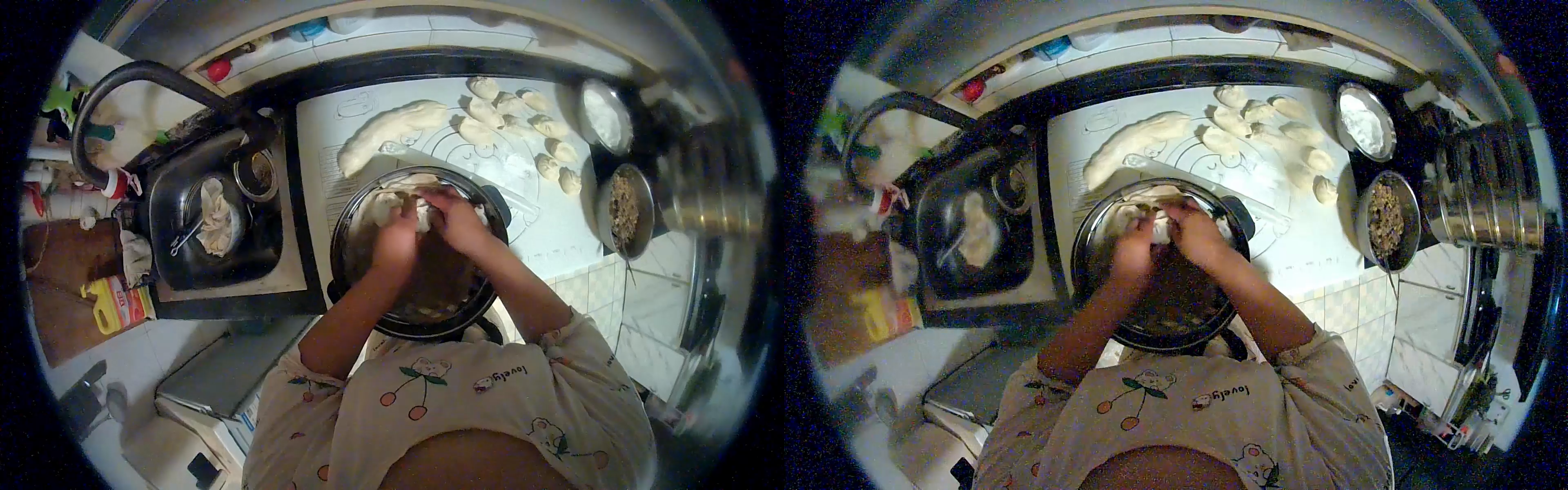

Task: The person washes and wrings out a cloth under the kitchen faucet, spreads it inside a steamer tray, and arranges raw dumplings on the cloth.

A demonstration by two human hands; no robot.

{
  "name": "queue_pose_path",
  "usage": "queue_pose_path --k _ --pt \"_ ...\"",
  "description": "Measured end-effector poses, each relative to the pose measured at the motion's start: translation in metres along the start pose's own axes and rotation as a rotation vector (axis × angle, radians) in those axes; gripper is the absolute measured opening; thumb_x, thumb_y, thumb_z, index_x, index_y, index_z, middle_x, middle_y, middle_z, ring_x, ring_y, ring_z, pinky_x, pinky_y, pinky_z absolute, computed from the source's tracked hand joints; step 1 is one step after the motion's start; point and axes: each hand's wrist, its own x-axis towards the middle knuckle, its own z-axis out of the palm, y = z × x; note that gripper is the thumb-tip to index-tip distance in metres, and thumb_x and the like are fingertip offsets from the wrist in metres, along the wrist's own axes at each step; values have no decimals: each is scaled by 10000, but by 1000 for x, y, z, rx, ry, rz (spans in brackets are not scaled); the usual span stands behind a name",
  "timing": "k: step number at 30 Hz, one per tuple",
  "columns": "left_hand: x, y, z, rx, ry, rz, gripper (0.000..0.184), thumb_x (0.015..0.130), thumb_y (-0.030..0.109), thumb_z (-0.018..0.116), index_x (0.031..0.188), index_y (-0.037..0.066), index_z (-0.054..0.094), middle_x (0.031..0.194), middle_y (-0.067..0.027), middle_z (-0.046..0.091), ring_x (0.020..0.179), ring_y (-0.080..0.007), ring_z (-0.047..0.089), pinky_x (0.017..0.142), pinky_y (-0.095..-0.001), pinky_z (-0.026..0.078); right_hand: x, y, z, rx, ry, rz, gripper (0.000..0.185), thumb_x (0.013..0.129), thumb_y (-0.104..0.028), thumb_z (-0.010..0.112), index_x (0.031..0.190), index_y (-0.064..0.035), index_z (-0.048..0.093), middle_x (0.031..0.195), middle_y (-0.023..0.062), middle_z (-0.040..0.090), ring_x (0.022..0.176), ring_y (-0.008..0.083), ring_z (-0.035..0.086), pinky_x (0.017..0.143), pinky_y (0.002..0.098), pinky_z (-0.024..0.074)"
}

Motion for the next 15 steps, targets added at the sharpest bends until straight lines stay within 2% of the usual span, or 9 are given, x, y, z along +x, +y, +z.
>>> queue_pose_path --k 1,4,7,10,11,14,15 --pt "2 -3 5 9 6 -3 570 729 49 582 1266 68 392 1070 -207 496 838 -353 578 675 -407 494 0 1 -1 15 -10 -58 383 764 -8 527 1140 -77 561 1101 212 532 999 359 527 863 372 427" --pt "2 -5 3 12 29 35 546 734 47 578 1251 70 407 1070 -193 500 806 -349 582 682 -410 492 -2 5 -6 29 -87 -117 405 753 14 532 1146 -83 556 1100 195 533 995 364 526 867 380 429" --pt "2 -3 3 2 148 127 537 729 59 591 1238 75 421 1074 -173 505 808 -334 584 679 -409 490 -5 -7 -13 52 -68 -9 417 748 4 541 1156 -83 546 1101 190 532 1016 358 514 890 381 418" --pt "2 0 -5 93 123 77 533 729 82 603 1233 91 430 1093 -152 505 836 -315 580 688 -402 488 -4 -2 -4 33 -19 -37 441 744 0 549 1177 -81 527 1100 195 529 1027 357 506 909 382 406" --pt "0 1 -5 149 44 -2 542 742 119 599 1254 118 424 1145 -125 490 957 -295 546 751 -398 477 -7 0 1 1 -9 -1 457 737 -5 558 1186 -76 517 1101 200 524 1029 359 502 919 386 397" --pt "-10 17 -15 347 135 93 587 737 150 611 1287 136 405 1231 -106 450 1074 -286 484 832 -411 446 -15 -25 -32 90 40 48 429 745 -23 560 1170 -62 518 1123 203 511 1009 362 519 888 383 420" --pt "-11 10 -5 462 95 130 629 729 173 623 1311 146 387 1289 -100 412 1141 -290 430 874 -437 416 -19 -33 -50 81 195 -56 389 744 -27 569 1131 -46 537 1092 198 531 972 362 538 853 382 442"
